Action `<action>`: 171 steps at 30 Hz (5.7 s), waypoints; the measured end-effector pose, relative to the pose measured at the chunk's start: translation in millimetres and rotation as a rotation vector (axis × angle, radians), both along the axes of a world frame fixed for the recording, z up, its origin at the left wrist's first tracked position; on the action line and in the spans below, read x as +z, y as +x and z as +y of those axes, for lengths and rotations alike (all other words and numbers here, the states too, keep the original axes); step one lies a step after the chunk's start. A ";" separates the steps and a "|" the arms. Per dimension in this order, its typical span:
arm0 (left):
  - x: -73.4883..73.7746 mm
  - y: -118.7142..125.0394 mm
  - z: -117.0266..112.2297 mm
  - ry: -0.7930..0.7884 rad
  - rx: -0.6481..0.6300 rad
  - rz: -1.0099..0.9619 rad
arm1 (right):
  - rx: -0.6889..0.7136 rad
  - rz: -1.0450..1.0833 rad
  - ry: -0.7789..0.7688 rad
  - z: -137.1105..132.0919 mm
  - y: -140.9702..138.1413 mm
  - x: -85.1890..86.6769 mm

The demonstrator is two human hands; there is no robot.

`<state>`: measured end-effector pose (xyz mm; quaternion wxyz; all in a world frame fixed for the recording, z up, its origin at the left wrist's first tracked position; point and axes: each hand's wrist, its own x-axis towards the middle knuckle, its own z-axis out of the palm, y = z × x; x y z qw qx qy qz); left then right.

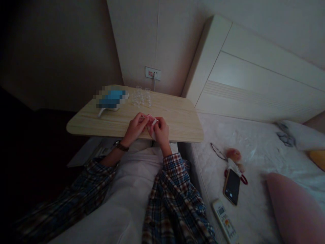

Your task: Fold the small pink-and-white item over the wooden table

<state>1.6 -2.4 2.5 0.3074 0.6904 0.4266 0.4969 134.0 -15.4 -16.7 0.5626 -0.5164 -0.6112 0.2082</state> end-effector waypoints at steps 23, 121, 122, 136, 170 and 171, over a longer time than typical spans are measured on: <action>0.1 0.0 0.0 -0.018 -0.010 0.009 | -0.003 -0.008 0.000 0.7 -0.2 -0.6; 6.7 0.5 -5.4 -0.016 -0.044 -0.107 | 0.016 0.018 0.005 1.6 -0.1 -2.7; 7.4 0.5 -6.1 -0.018 -0.045 -0.115 | 0.014 0.018 0.004 1.5 -0.2 -2.7; 1.8 0.7 -2.1 -0.003 -0.001 -0.056 | -0.009 0.011 0.006 2.8 0.3 -5.8; 3.8 0.8 -3.3 -0.028 -0.029 -0.082 | -0.014 -0.029 0.000 -3.7 -1.2 4.1; 4.0 0.8 -3.4 -0.030 -0.031 -0.082 | -0.015 -0.033 -0.001 -3.8 -1.1 4.2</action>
